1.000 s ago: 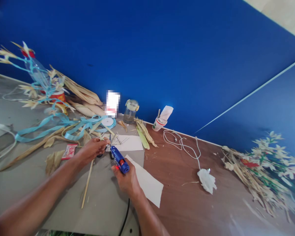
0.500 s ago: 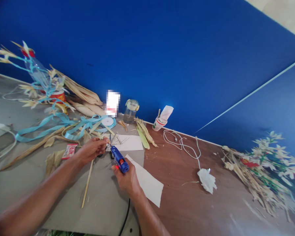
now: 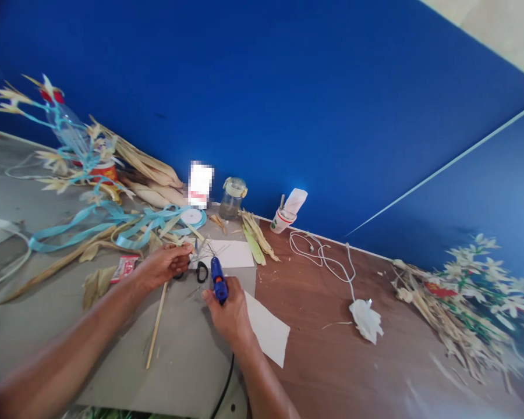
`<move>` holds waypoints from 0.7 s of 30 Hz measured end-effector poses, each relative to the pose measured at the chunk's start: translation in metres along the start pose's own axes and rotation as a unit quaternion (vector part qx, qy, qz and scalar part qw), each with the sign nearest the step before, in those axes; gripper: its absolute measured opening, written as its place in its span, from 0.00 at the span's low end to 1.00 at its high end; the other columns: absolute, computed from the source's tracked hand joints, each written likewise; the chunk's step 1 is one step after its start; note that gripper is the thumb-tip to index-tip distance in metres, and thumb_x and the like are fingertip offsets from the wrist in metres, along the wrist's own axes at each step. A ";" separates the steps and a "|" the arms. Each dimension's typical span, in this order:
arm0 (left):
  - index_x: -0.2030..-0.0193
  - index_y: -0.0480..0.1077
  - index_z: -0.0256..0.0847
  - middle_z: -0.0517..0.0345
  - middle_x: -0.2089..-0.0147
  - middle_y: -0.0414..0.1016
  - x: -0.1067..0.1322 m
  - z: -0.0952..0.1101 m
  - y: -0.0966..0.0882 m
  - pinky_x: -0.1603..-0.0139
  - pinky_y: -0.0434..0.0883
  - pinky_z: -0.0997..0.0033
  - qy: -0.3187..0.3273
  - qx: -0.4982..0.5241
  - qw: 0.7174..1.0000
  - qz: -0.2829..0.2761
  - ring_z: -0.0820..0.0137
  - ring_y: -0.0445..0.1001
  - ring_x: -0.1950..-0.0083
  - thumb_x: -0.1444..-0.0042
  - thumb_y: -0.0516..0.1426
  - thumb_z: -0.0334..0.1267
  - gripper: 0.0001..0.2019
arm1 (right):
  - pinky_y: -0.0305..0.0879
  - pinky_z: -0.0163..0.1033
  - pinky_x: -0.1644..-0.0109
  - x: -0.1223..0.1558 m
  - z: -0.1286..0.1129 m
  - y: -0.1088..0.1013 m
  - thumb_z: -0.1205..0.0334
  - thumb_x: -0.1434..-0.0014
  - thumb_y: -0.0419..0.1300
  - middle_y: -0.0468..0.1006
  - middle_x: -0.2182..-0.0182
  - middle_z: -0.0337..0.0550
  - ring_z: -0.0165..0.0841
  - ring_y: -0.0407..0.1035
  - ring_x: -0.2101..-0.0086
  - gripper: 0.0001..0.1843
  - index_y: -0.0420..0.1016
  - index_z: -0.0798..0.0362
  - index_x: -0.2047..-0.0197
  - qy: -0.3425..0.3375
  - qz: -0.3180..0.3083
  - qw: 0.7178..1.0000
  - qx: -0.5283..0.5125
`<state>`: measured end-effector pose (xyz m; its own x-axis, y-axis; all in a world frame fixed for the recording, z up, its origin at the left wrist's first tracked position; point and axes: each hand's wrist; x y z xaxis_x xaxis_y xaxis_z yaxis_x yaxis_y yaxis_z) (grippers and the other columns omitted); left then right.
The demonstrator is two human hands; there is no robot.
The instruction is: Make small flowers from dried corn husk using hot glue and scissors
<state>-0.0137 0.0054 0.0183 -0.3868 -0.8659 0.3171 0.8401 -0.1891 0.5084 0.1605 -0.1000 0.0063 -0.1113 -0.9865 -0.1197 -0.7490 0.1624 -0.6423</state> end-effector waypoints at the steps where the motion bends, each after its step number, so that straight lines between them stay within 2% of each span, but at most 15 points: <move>1: 0.79 0.61 0.37 0.72 0.86 0.48 0.000 0.000 -0.001 0.84 0.51 0.80 0.005 -0.004 1.000 0.003 0.83 0.47 0.84 0.58 0.63 0.36 0.13 | 0.62 0.40 0.63 0.000 -0.001 0.000 0.54 0.46 0.57 0.72 0.69 0.46 0.36 0.67 0.68 0.13 0.68 0.55 0.64 -0.010 0.013 0.999 0.039; 3: 0.78 0.61 0.37 0.72 0.86 0.48 0.000 -0.001 -0.001 0.83 0.51 0.80 0.016 -0.016 1.000 0.005 0.83 0.47 0.84 0.58 0.63 0.37 0.13 | 0.61 0.43 0.59 0.000 -0.001 0.001 0.58 0.48 0.58 0.72 0.65 0.48 0.39 0.67 0.64 0.12 0.69 0.55 0.62 -0.022 0.026 0.991 0.130; 6: 0.78 0.63 0.36 0.71 0.87 0.50 0.002 -0.001 -0.001 0.82 0.52 0.80 0.033 -0.037 0.999 0.001 0.83 0.48 0.84 0.57 0.63 0.39 0.12 | 0.59 0.47 0.55 0.001 0.001 0.003 0.59 0.49 0.60 0.71 0.63 0.50 0.42 0.66 0.60 0.15 0.70 0.55 0.57 -0.020 0.006 0.973 0.228; 10: 0.77 0.66 0.34 0.71 0.87 0.51 0.006 0.001 0.004 0.81 0.51 0.80 0.063 -0.055 0.996 0.014 0.82 0.49 0.84 0.59 0.63 0.40 0.12 | 0.57 0.50 0.52 0.002 -0.002 -0.001 0.56 0.50 0.62 0.70 0.60 0.52 0.45 0.66 0.58 0.21 0.71 0.54 0.53 -0.007 -0.040 0.967 0.252; 13: 0.78 0.65 0.35 0.71 0.86 0.52 0.008 0.002 0.007 0.82 0.49 0.79 0.071 -0.080 0.994 0.021 0.82 0.50 0.84 0.61 0.64 0.40 0.13 | 0.56 0.51 0.51 -0.004 -0.009 -0.012 0.57 0.49 0.60 0.71 0.57 0.52 0.46 0.66 0.55 0.18 0.73 0.52 0.54 0.006 -0.004 0.981 0.194; 16: 0.78 0.65 0.36 0.70 0.85 0.53 0.007 -0.001 0.009 0.82 0.49 0.78 0.083 -0.122 0.989 0.014 0.81 0.51 0.84 0.60 0.63 0.41 0.12 | 0.61 0.43 0.54 -0.018 -0.020 -0.023 0.60 0.44 0.53 0.73 0.58 0.49 0.39 0.67 0.57 0.13 0.74 0.53 0.58 -0.023 0.044 0.998 0.033; 19: 0.76 0.68 0.36 0.67 0.83 0.57 0.007 -0.004 0.009 0.81 0.50 0.78 0.101 -0.161 0.982 -0.020 0.80 0.54 0.83 0.59 0.62 0.41 0.11 | 0.63 0.38 0.58 -0.038 -0.028 -0.022 0.60 0.44 0.53 0.76 0.65 0.45 0.34 0.69 0.64 0.12 0.74 0.54 0.60 -0.020 0.005 0.994 -0.109; 21: 0.76 0.69 0.36 0.66 0.82 0.60 0.007 -0.005 0.010 0.81 0.51 0.78 0.099 -0.175 0.979 -0.035 0.80 0.55 0.82 0.59 0.62 0.41 0.10 | 0.63 0.37 0.60 -0.050 -0.030 -0.015 0.60 0.46 0.54 0.76 0.70 0.41 0.32 0.69 0.67 0.11 0.75 0.54 0.62 -0.006 -0.023 0.988 -0.154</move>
<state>-0.0064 -0.0050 0.0215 -0.3955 -0.9116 0.1123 0.9067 -0.3680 0.2060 0.1575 -0.0533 0.0451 -0.0670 -0.9921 -0.1062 -0.9162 0.1033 -0.3873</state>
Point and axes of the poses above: each hand's wrist, its own x-axis away from the middle knuckle, its own y-axis out of the palm, z = x × y
